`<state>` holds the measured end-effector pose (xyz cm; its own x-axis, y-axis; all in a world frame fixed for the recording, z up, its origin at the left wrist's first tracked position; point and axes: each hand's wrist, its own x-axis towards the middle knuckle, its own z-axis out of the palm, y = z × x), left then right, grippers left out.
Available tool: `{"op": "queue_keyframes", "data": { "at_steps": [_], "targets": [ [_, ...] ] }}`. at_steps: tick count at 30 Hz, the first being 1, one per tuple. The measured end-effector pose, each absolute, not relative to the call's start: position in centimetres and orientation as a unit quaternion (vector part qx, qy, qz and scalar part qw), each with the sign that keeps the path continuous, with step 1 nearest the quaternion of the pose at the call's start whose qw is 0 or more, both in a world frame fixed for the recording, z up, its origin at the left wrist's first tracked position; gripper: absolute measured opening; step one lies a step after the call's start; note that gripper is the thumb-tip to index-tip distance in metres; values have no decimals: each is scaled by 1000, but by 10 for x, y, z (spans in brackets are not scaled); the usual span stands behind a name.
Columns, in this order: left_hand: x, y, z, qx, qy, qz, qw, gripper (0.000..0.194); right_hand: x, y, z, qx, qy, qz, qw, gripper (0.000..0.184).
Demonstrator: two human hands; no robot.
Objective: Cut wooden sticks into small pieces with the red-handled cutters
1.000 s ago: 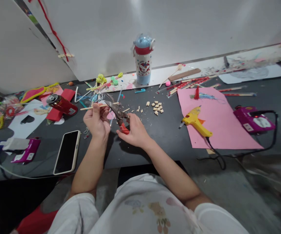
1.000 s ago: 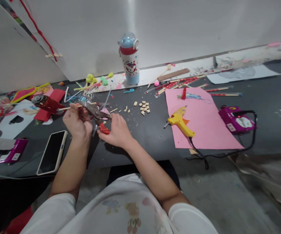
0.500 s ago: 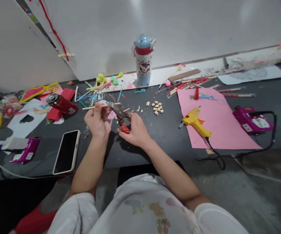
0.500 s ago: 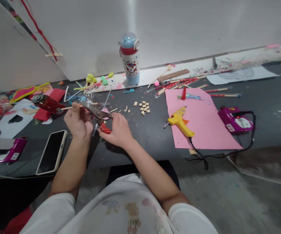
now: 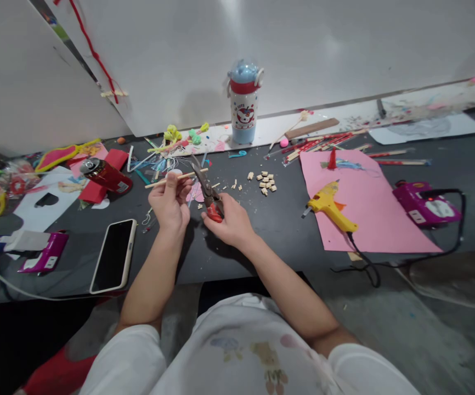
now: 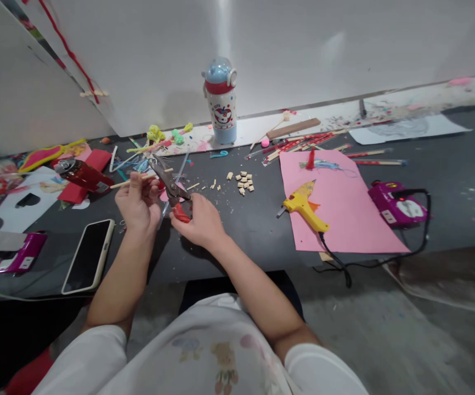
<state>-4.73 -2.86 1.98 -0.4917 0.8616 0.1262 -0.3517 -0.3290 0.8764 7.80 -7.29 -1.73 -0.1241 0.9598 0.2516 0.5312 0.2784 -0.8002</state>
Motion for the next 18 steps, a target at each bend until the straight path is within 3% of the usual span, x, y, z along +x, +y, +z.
{"op": "queue_keyframes", "data": {
  "at_steps": [18],
  "targets": [
    [-49,-23,14,328,428,729,422,32,83,-71,-10,-558,-669,337,358,37]
  ]
}}
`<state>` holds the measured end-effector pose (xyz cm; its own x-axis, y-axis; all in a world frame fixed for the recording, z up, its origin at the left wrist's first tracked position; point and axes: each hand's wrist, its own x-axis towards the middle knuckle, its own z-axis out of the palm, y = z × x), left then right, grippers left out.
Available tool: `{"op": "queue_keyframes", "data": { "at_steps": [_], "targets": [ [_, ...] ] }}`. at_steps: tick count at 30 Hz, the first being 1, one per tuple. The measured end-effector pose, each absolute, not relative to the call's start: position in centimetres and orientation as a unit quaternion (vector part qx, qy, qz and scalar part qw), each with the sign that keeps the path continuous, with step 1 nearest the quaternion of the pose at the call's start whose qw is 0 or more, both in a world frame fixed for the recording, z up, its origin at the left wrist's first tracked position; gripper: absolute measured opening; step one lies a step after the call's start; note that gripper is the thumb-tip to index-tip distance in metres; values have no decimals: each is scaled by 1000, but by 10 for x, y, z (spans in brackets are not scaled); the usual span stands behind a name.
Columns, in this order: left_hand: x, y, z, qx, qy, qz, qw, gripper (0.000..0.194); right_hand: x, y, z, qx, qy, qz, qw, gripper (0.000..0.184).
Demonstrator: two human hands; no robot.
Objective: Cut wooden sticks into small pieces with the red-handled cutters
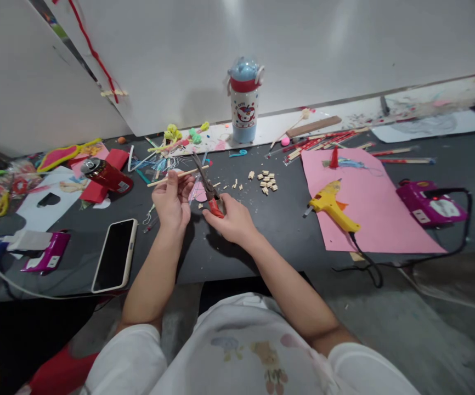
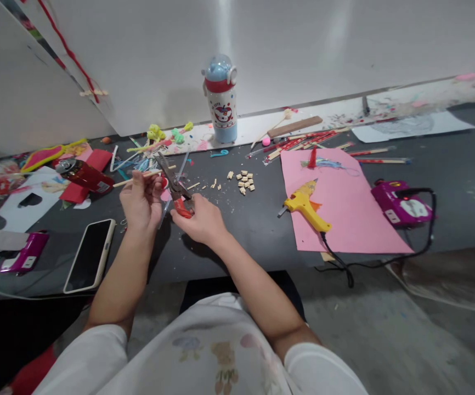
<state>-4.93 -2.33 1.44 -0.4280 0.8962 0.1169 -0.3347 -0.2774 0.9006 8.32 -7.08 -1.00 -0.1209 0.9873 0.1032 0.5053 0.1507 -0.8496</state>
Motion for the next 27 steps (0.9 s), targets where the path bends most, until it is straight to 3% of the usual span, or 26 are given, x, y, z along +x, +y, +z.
{"op": "queue_keyframes", "data": {
  "at_steps": [4,11,16,19,27],
  "targets": [
    [-46,-27,10,418,417,654,473,47,85,-69,-9,-568,-650,356,358,36],
    [-42,-40,8,605,399,379,575,81,88,-65,-11,-554,-640,384,368,37],
    [-40,-40,4,620,434,354,549,67,88,-63,-13,-560,-639,380,365,32],
    [-40,-38,2,630,432,359,536,57,88,-63,-11,-565,-637,384,358,38],
    [-40,-36,3,651,430,354,516,60,89,-66,-8,-551,-632,395,376,52]
  ]
}}
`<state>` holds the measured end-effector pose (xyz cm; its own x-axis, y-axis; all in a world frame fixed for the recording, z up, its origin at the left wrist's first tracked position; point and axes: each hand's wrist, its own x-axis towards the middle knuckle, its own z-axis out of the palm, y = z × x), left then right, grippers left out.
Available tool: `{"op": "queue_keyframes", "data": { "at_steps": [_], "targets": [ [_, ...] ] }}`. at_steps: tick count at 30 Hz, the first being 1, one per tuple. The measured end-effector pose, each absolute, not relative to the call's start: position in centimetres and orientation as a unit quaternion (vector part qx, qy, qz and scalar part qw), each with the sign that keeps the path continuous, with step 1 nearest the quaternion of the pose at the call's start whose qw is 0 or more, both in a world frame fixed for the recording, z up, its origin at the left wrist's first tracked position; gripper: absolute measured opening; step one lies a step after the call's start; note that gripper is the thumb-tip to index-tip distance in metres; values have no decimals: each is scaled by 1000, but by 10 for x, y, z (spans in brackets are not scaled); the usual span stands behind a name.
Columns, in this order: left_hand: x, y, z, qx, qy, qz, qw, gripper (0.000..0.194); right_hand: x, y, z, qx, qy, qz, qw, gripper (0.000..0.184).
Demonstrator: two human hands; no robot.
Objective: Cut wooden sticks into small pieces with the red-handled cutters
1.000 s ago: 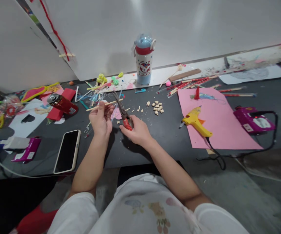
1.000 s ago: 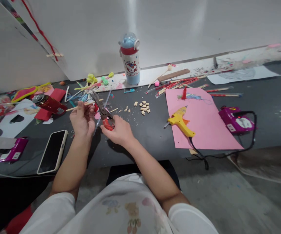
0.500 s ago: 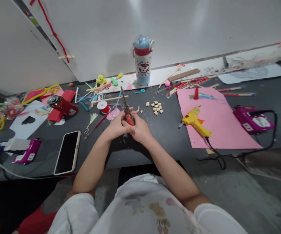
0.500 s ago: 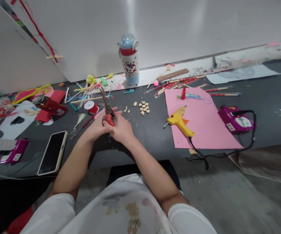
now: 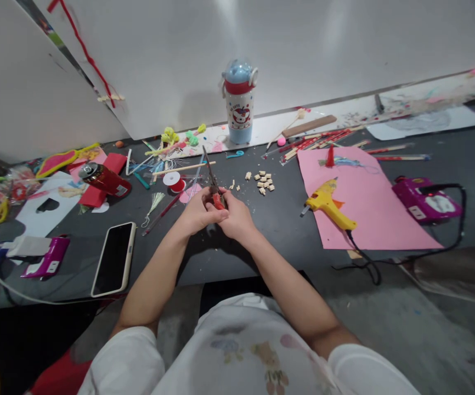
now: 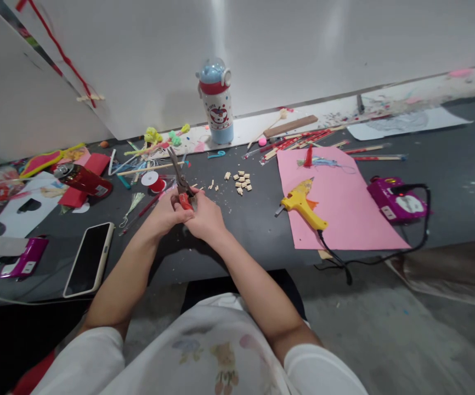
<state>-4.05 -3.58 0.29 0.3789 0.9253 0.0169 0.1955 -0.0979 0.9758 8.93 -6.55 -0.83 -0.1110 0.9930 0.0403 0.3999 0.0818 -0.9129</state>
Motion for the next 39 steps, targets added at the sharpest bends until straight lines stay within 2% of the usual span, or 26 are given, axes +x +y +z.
{"op": "queue_keyframes", "data": {
  "at_steps": [13,18,22,28,32,39],
  "targets": [
    [-39,-36,0,645,432,369,511,57,89,-63,-11,-550,-633,395,376,51],
    [-35,-38,-4,627,436,398,508,60,91,-61,-12,-557,-623,409,366,45],
    [-39,-33,-2,564,408,496,520,53,90,-64,-11,-555,-633,401,361,39],
    [-51,-25,12,476,383,680,405,31,88,-70,-6,-524,-661,405,353,37],
    [-51,-28,17,447,383,729,349,23,88,-72,-5,-480,-679,428,355,37],
    [-48,-31,19,404,374,773,316,26,87,-72,-7,-421,-726,395,373,41]
  ]
}}
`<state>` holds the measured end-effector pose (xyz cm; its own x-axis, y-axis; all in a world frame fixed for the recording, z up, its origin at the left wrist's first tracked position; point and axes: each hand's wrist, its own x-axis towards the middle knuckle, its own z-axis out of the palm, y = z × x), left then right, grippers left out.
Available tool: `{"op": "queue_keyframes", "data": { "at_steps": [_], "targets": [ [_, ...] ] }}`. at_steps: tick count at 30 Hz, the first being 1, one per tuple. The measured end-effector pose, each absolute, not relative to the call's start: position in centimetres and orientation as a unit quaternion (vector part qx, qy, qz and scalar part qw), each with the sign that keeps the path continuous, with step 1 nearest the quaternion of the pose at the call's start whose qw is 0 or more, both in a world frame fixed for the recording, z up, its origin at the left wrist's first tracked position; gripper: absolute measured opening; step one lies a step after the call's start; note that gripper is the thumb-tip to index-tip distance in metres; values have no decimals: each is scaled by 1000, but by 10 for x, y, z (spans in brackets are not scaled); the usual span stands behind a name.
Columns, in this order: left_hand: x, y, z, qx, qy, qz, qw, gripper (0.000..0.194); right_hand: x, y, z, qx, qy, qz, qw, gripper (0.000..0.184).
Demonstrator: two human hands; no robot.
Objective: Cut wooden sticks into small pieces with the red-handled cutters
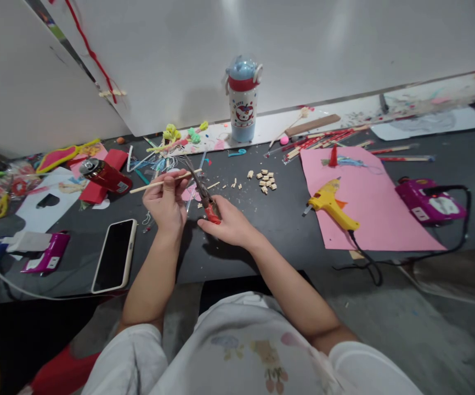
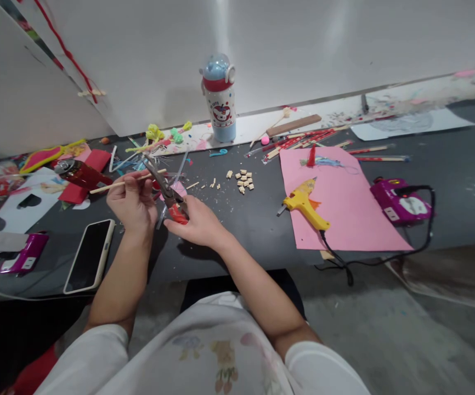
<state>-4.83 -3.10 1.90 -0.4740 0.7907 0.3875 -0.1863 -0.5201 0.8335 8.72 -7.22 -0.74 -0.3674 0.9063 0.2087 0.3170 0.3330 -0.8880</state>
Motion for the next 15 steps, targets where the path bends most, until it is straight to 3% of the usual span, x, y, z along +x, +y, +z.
{"op": "queue_keyframes", "data": {
  "at_steps": [6,15],
  "targets": [
    [-54,-29,19,378,403,769,321,36,84,-73,-10,-418,-747,346,385,49],
    [-50,-31,18,383,389,761,352,28,83,-73,-12,-448,-736,318,396,51]
  ]
}}
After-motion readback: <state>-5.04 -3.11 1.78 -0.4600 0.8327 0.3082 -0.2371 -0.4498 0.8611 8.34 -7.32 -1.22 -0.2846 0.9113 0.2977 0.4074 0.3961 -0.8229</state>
